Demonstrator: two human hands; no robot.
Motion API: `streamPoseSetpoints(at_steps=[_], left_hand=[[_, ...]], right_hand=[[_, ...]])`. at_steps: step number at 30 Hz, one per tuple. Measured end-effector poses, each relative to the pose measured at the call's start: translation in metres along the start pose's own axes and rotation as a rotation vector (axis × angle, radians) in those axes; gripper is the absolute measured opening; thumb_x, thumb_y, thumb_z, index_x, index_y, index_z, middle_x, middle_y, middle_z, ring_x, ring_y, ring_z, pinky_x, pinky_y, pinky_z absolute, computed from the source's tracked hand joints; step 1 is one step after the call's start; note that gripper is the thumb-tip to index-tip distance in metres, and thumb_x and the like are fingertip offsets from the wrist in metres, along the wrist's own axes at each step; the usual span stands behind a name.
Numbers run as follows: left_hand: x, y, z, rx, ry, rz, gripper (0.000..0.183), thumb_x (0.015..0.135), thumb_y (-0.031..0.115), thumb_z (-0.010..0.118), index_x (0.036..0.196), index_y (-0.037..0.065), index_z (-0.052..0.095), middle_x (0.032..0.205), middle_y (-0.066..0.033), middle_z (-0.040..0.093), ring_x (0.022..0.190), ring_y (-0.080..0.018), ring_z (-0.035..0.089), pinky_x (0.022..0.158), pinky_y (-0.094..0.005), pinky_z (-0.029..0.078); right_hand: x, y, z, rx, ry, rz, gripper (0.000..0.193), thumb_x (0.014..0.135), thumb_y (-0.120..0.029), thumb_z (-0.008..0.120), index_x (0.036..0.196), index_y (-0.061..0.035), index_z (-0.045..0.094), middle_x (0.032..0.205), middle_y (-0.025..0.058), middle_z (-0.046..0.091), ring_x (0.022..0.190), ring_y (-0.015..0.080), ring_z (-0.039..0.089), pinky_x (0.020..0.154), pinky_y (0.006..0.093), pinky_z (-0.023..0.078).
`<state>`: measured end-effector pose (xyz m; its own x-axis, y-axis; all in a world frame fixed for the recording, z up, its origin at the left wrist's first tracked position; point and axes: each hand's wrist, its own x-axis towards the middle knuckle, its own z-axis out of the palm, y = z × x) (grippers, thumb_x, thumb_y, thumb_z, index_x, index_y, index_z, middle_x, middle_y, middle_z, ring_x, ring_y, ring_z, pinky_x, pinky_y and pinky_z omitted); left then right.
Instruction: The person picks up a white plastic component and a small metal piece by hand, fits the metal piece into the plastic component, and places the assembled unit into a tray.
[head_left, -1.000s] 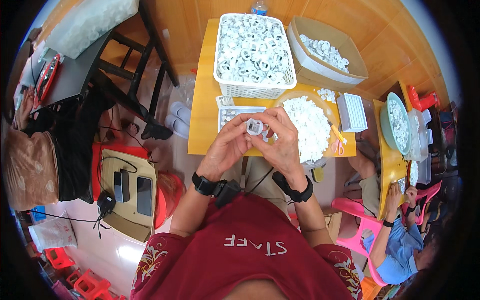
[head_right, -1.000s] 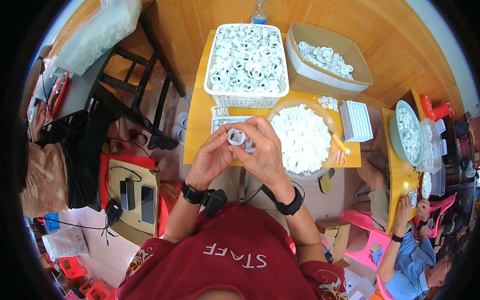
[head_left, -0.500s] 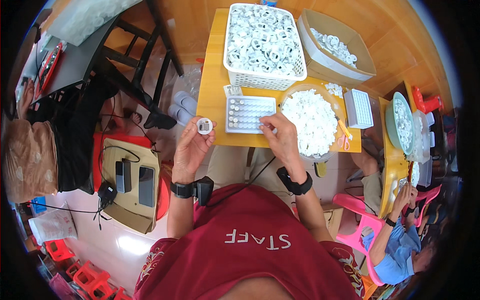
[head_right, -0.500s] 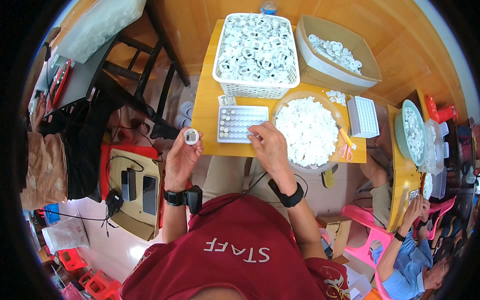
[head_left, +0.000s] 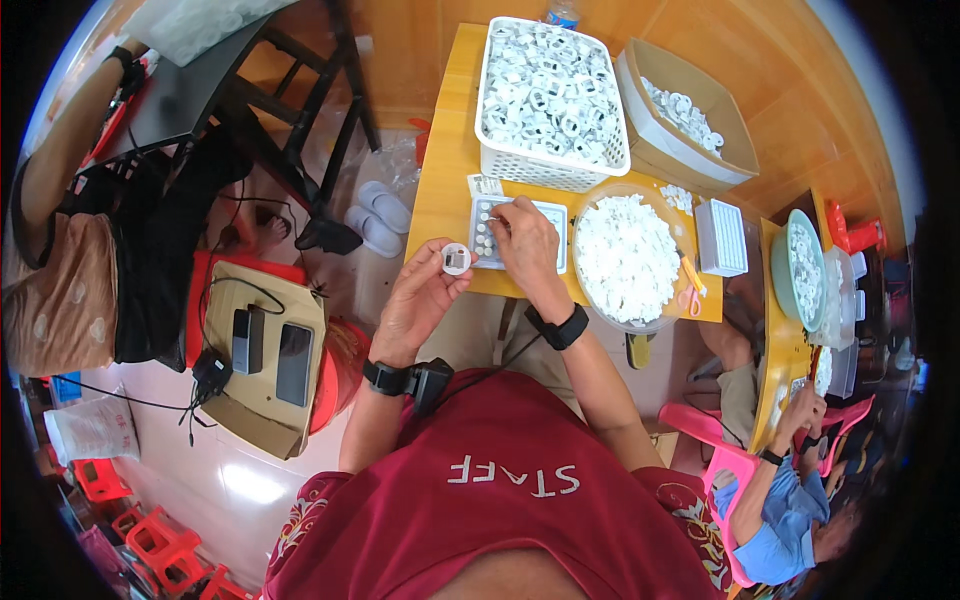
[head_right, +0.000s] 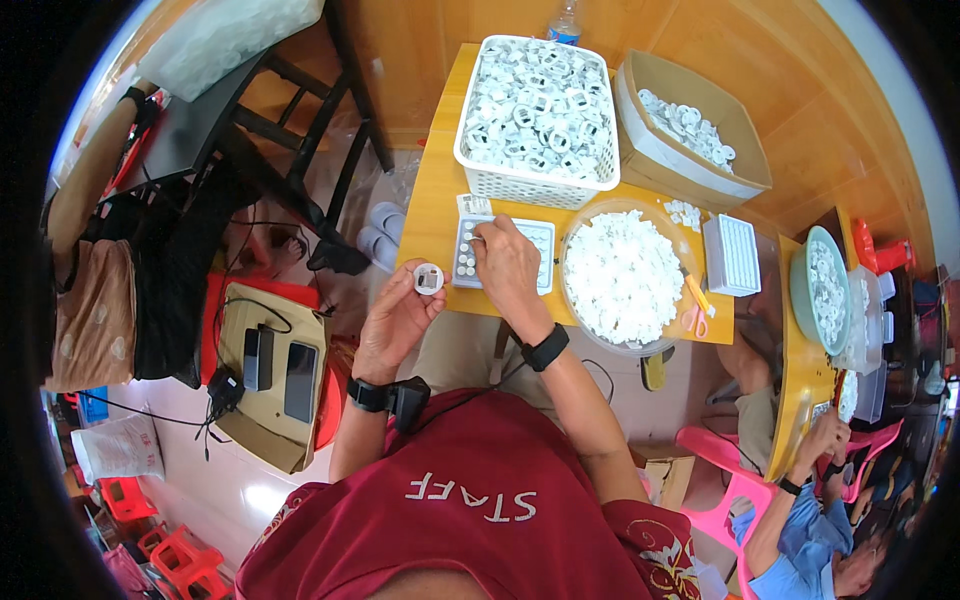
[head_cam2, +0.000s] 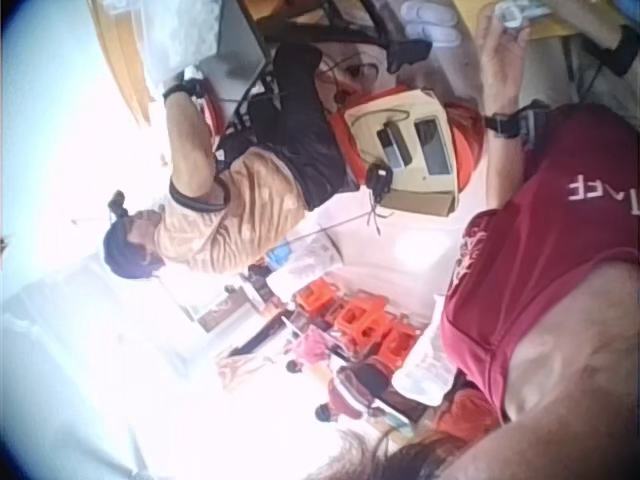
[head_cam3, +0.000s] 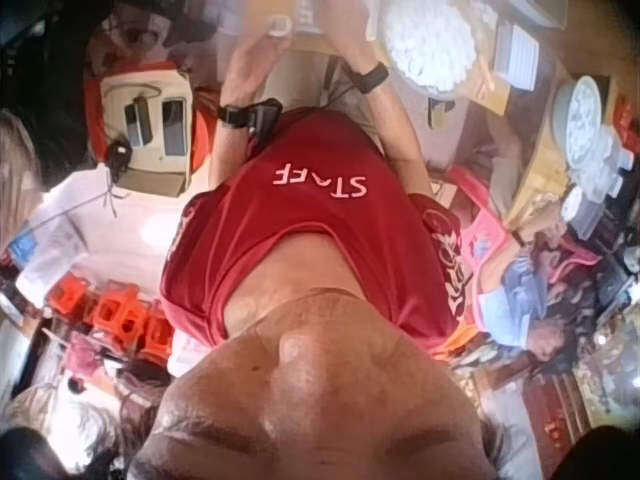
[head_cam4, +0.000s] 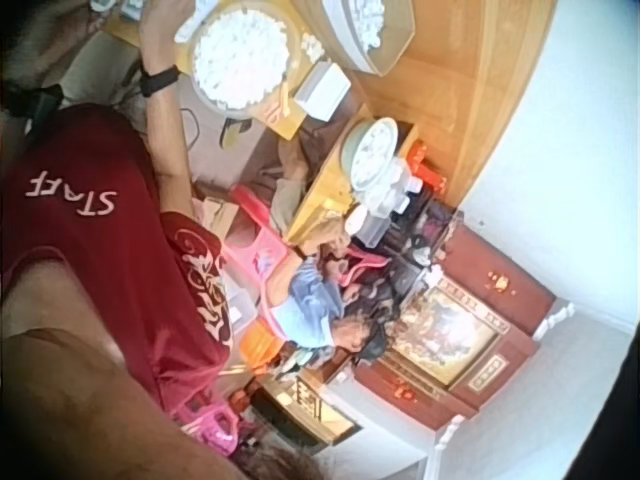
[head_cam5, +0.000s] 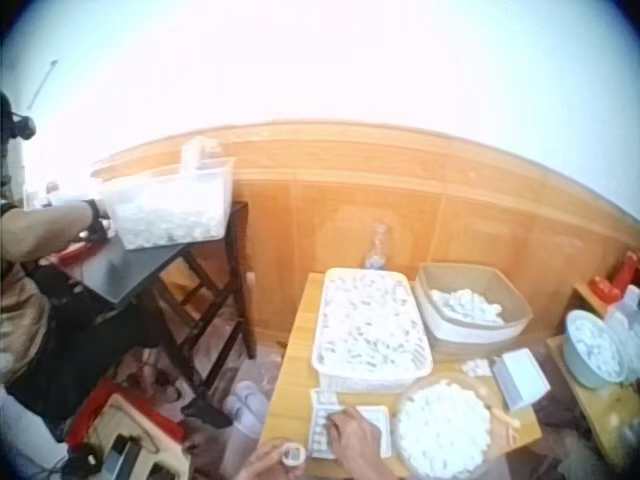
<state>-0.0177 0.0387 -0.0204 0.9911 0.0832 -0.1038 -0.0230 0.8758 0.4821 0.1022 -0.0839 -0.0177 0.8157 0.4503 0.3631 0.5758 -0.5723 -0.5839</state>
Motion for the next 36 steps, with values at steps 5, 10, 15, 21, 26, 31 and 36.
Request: streamPoseSetpoints(at_steps=[5, 10, 15, 21, 26, 31, 36], left_hand=[[0.002, -0.003, 0.007, 0.005, 0.013, -0.016, 0.026, 0.089, 0.018, 0.051, 0.109, 0.002, 0.047, 0.106, -0.0206, 0.055, 0.086, -0.0197, 0.057, 0.079, -0.0283, 0.047], [0.007, -0.005, 0.012, 0.024, -0.006, -0.046, 0.023, 0.089, 0.016, 0.051, 0.107, 0.002, 0.049, 0.103, -0.0134, 0.058, 0.09, -0.017, 0.057, 0.081, -0.0265, 0.048], [0.012, -0.014, 0.011, 0.018, -0.043, -0.062, 0.021, 0.089, 0.014, 0.052, 0.107, 0.004, 0.051, 0.101, -0.0092, 0.058, 0.09, -0.0167, 0.057, 0.081, -0.028, 0.048], [0.017, -0.021, 0.021, 0.064, -0.031, -0.074, 0.018, 0.089, 0.012, 0.051, 0.105, 0.006, 0.052, 0.1, -0.0057, 0.058, 0.091, -0.0139, 0.056, 0.08, -0.0274, 0.047], [0.017, -0.027, 0.02, 0.113, -0.031, -0.063, 0.018, 0.088, 0.012, 0.052, 0.105, 0.005, 0.052, 0.1, -0.0044, 0.058, 0.091, -0.0129, 0.056, 0.079, -0.0275, 0.047], [0.015, -0.028, 0.02, 0.214, -0.036, -0.056, 0.018, 0.087, 0.012, 0.054, 0.103, 0.005, 0.054, 0.099, -0.0042, 0.058, 0.089, -0.0131, 0.056, 0.078, -0.0279, 0.047], [0.016, -0.027, 0.024, 0.277, -0.063, -0.053, 0.017, 0.087, 0.011, 0.054, 0.103, 0.005, 0.055, 0.1, -0.0047, 0.059, 0.09, -0.0133, 0.056, 0.078, -0.0283, 0.047]], right_hand=[[0.0, 0.004, -0.001, 0.08, 0.012, -0.027, 0.007, 0.071, -0.001, 0.062, 0.078, -0.0011, 0.062, 0.074, 0.0122, 0.056, 0.064, 0.0304, 0.057, 0.058, 0.0378, 0.045], [-0.011, -0.007, -0.027, 0.414, 0.043, 0.056, 0.009, 0.071, 0.001, 0.062, 0.08, -0.0003, 0.061, 0.076, 0.0114, 0.058, 0.064, 0.0239, 0.059, 0.056, 0.0312, 0.045], [-0.03, -0.035, -0.057, 0.512, 0.02, 0.038, 0.006, 0.075, 0.001, 0.06, 0.08, 0.0012, 0.059, 0.076, 0.0103, 0.058, 0.064, 0.0202, 0.059, 0.054, 0.0279, 0.045], [-0.041, -0.028, -0.049, 0.396, 0.099, -0.075, 0.009, 0.071, 0.003, 0.06, 0.08, 0.0002, 0.059, 0.073, 0.0096, 0.056, 0.063, 0.0247, 0.057, 0.054, 0.0303, 0.045], [-0.042, -0.025, -0.052, 0.383, 0.136, -0.106, 0.008, 0.07, 0.002, 0.061, 0.078, -0.0001, 0.06, 0.072, 0.0097, 0.056, 0.061, 0.0245, 0.057, 0.053, 0.0304, 0.045], [-0.044, -0.018, -0.057, 0.585, -0.033, 0.119, 0.009, 0.068, 0.006, 0.062, 0.075, 0.0006, 0.062, 0.071, 0.008, 0.058, 0.058, 0.0154, 0.059, 0.051, 0.0233, 0.046], [-0.046, -0.015, -0.058, 0.485, -0.021, 0.049, 0.007, 0.07, 0.005, 0.061, 0.076, 0.0003, 0.062, 0.071, 0.0068, 0.058, 0.06, 0.0149, 0.058, 0.054, 0.0235, 0.046]])
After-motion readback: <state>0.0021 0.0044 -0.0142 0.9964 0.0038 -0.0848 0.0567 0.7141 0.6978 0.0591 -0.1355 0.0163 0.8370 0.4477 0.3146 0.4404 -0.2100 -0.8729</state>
